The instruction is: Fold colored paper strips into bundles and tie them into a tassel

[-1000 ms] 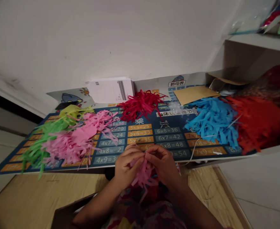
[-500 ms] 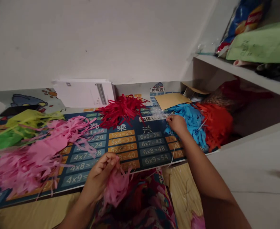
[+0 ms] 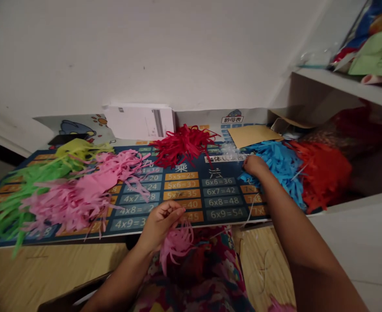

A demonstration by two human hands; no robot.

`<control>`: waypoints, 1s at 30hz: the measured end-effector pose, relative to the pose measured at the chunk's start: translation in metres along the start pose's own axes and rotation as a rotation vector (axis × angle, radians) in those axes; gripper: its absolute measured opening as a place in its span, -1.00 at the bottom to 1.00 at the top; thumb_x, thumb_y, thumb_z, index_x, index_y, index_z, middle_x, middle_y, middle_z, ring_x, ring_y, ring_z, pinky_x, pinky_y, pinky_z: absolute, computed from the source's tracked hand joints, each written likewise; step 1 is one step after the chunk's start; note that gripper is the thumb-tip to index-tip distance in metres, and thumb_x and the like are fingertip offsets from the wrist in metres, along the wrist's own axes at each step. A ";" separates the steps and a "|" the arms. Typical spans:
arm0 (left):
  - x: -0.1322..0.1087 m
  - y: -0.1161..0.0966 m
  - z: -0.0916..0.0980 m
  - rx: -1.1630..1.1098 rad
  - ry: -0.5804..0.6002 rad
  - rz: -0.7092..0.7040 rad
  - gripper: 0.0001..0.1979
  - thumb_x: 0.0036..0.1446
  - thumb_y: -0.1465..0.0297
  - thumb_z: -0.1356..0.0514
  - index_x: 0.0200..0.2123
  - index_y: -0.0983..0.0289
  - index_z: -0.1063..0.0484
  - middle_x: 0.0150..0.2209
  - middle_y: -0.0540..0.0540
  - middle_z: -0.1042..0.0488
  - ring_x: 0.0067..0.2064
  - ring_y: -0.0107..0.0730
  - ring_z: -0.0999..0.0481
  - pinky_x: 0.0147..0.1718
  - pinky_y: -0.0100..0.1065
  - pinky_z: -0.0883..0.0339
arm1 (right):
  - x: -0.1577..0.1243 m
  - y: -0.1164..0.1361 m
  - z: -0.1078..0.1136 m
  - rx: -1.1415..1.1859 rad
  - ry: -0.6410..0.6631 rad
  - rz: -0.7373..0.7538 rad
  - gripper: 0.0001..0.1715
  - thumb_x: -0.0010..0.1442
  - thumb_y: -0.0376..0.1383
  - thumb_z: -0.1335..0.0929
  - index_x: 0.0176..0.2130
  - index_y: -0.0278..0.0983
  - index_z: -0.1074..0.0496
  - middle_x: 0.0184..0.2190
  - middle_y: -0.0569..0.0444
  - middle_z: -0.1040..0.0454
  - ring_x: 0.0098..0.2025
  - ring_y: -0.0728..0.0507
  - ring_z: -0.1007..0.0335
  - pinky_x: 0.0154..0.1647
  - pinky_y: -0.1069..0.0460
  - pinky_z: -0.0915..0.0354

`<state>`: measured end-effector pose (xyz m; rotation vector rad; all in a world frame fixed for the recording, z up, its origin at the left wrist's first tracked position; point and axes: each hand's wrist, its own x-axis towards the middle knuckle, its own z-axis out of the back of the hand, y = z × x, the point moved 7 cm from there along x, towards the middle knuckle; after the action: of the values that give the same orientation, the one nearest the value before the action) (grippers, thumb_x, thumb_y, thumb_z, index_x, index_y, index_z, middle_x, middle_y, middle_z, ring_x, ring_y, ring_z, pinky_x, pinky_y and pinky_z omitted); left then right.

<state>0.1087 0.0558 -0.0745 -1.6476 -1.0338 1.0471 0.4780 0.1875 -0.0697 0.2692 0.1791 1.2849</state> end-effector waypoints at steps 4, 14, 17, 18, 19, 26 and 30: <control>0.000 0.002 0.002 -0.017 0.000 -0.021 -0.59 -0.02 0.08 -0.41 -0.40 0.33 -0.48 -0.57 -0.03 -0.48 -0.59 -0.62 -0.27 -0.58 -0.54 -0.11 | -0.011 0.012 0.014 -0.030 -0.015 -0.049 -0.68 0.03 -0.48 -0.39 -0.67 -0.25 -0.35 -0.62 -0.06 -0.42 -0.38 -0.26 -0.47 -0.28 -0.08 -0.28; -0.002 -0.002 -0.001 0.023 0.002 -0.055 -0.63 0.03 0.11 -0.38 -0.37 0.34 -0.54 -0.52 0.03 -0.52 -0.50 -0.49 -0.43 -0.48 -0.46 -0.27 | -0.190 0.156 -0.011 0.877 0.036 0.417 -0.80 0.22 -0.13 -0.39 -0.27 -0.13 -0.61 -0.24 0.06 -0.61 -0.19 -0.16 -0.54 -0.13 -0.03 -0.43; -0.003 -0.002 0.001 0.067 -0.002 -0.097 -0.68 0.06 0.16 -0.37 -0.36 0.32 -0.51 -0.49 0.03 -0.53 -0.48 -0.45 -0.48 -0.44 -0.44 -0.33 | -0.213 0.159 -0.046 1.140 0.090 0.155 -0.75 0.11 -0.13 -0.48 -0.19 -0.13 -0.60 -0.29 0.08 -0.62 -0.26 -0.15 -0.56 -0.22 -0.02 -0.46; -0.004 -0.002 0.003 0.085 -0.011 -0.115 -0.70 0.06 0.18 -0.37 -0.37 0.31 -0.49 -0.49 0.03 -0.53 -0.47 -0.44 -0.49 -0.44 -0.44 -0.34 | -0.216 0.158 -0.054 1.190 0.106 0.082 -0.70 0.06 -0.13 -0.50 -0.18 -0.15 -0.59 -0.31 0.08 -0.62 -0.28 -0.15 -0.56 -0.24 -0.02 -0.47; -0.004 -0.002 0.005 0.109 -0.017 -0.134 -0.72 0.07 0.20 -0.37 -0.38 0.31 -0.49 -0.49 0.03 -0.53 -0.47 -0.44 -0.49 -0.45 -0.44 -0.34 | -0.217 0.157 -0.059 1.222 0.123 0.033 -0.68 0.02 -0.12 -0.52 -0.19 -0.16 -0.59 -0.33 0.07 -0.62 -0.30 -0.16 -0.56 -0.25 -0.02 -0.47; -0.015 -0.031 0.001 0.606 -0.018 -0.500 -0.88 0.21 0.38 -0.29 -0.39 0.25 -0.59 -0.43 0.07 -0.60 -0.34 -0.37 -0.54 -0.29 -0.40 -0.38 | -0.217 0.150 -0.054 1.069 0.100 0.003 -0.76 0.02 -0.09 -0.50 -0.39 -0.20 -0.54 -0.43 0.08 -0.59 -0.36 -0.15 -0.52 -0.28 -0.01 -0.41; -0.024 -0.043 -0.006 0.741 0.061 -0.654 -0.85 0.29 0.45 -0.18 -0.25 0.25 -0.59 -0.30 0.10 -0.64 -0.26 -0.36 -0.59 -0.26 -0.41 -0.43 | -0.218 0.146 -0.055 0.957 0.064 0.056 -0.75 0.09 -0.07 -0.47 -0.38 -0.19 -0.53 -0.39 0.07 -0.59 -0.31 -0.16 -0.51 -0.27 0.00 -0.38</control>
<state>0.1002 0.0423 -0.0276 -0.6651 -0.8939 0.7798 0.2688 0.0204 -0.0827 1.0507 0.8476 1.1846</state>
